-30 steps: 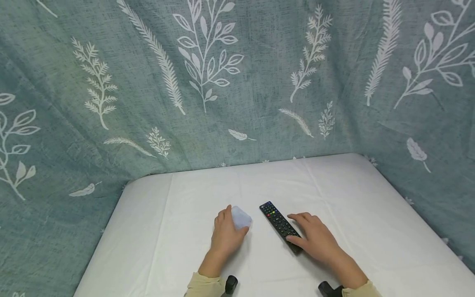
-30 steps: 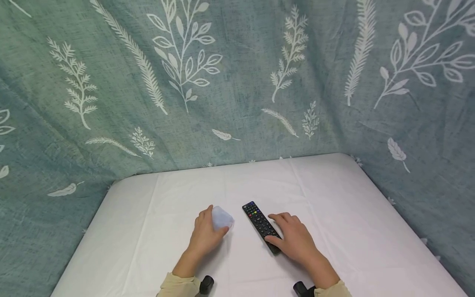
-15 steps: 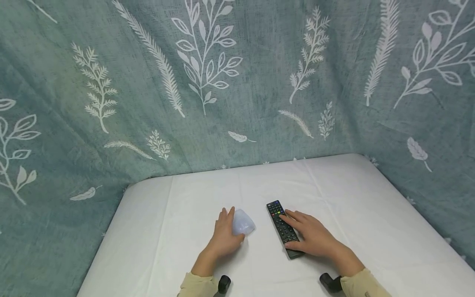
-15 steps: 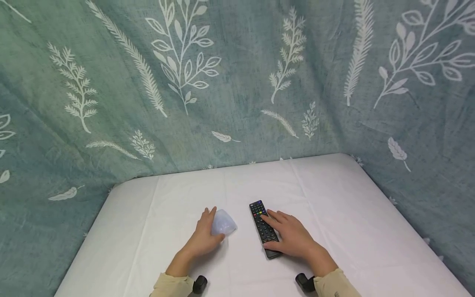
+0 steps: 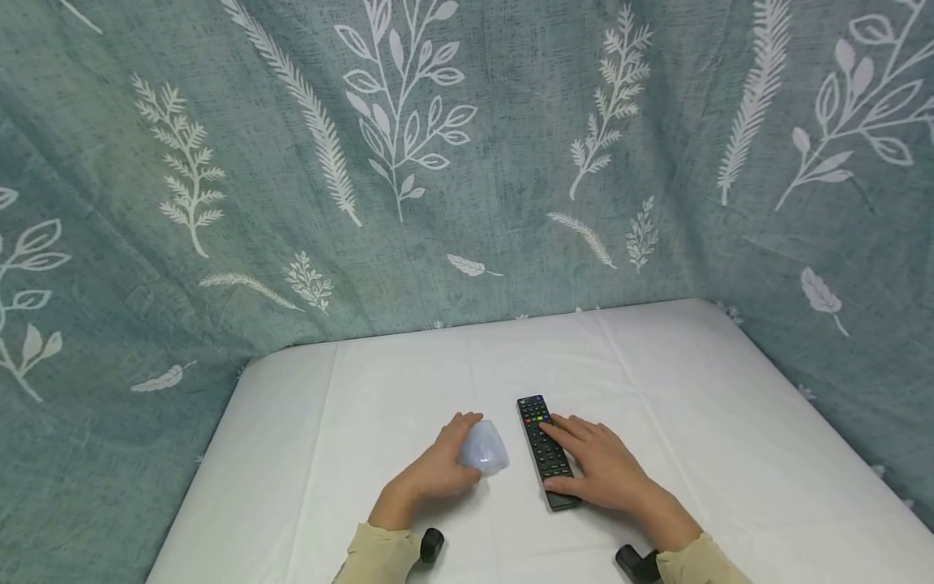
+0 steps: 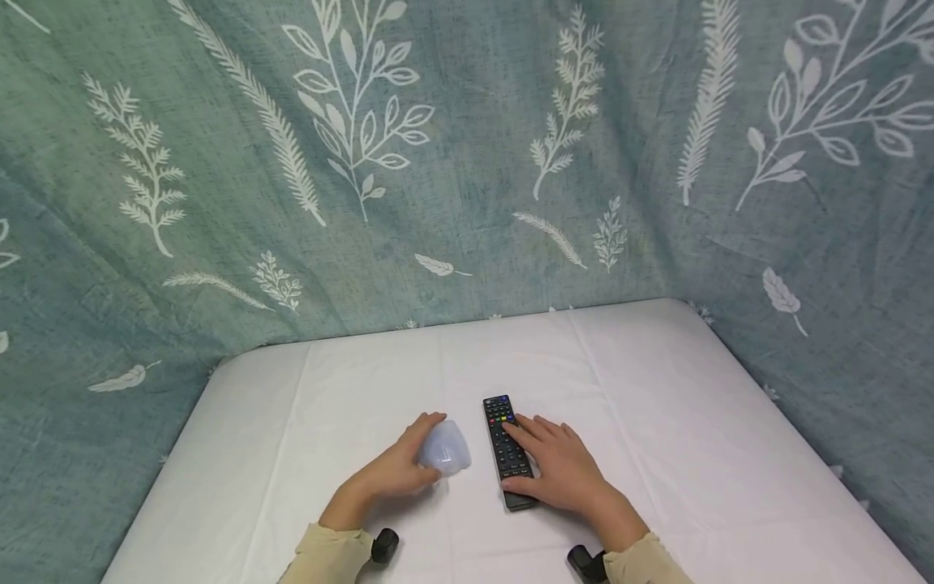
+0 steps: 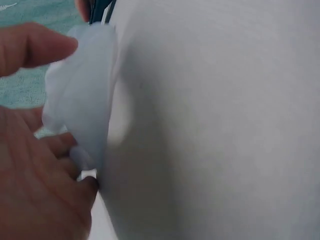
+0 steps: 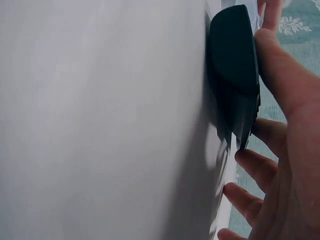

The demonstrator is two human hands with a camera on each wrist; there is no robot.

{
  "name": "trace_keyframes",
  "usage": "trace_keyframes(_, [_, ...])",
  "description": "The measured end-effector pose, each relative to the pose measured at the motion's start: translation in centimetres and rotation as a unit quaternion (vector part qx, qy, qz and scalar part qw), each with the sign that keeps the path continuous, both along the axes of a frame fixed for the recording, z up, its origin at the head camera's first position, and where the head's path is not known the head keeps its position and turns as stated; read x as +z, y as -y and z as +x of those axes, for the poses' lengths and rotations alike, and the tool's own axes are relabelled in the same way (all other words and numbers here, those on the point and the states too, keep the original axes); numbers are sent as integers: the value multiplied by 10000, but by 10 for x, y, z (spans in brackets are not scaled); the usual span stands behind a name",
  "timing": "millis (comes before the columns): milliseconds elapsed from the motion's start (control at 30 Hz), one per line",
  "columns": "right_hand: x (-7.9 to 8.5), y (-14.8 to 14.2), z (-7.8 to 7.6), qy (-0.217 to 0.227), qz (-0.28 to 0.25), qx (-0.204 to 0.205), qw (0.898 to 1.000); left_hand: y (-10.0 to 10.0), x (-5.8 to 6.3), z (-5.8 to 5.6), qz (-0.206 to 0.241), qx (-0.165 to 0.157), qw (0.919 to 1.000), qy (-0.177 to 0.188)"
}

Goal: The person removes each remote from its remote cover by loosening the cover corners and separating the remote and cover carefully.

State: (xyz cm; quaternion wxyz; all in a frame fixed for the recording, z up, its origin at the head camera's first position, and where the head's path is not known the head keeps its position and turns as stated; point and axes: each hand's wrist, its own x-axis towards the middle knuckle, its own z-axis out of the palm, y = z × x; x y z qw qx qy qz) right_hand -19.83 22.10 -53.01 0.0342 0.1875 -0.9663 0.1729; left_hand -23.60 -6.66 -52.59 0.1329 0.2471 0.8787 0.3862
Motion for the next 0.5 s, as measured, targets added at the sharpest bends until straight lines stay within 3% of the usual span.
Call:
trace_keyframes(133, [1,6,0,64,47,-130,9999,0,0,0,103,-275,9995,118])
trace_keyframes(267, [2,10,1,86,14,-217,9997,-1,-1,-2,-38,-423,9990,-120])
trace_keyframes(500, [4,15,2,216,15,-253,9994,-4,-1,1,-422,-179,9986,-280])
